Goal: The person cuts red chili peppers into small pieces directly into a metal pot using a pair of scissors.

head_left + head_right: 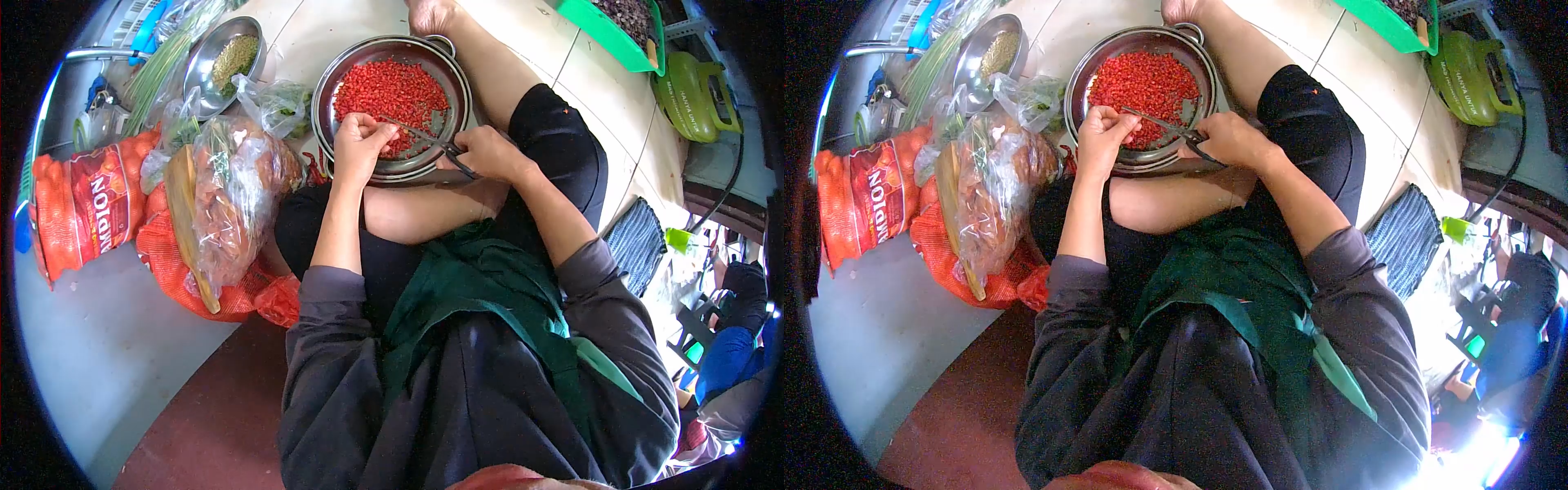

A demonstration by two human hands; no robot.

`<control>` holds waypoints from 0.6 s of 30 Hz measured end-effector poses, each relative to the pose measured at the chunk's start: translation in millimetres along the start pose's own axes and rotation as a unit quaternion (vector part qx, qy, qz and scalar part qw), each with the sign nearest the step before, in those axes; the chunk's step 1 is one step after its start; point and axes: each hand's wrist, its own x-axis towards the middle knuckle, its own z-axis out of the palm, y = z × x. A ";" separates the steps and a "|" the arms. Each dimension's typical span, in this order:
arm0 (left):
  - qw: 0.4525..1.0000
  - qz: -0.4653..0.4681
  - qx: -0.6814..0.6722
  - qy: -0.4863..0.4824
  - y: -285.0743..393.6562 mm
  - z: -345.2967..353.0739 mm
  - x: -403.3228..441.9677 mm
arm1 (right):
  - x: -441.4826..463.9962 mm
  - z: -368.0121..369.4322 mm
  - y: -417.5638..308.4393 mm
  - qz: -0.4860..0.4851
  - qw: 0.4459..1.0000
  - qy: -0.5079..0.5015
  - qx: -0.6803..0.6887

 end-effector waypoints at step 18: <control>0.999 0.048 -0.018 -0.013 -1.8 -3.7 1.5 | 3.5 4.8 7.9 0.003 0.999 -0.005 0.037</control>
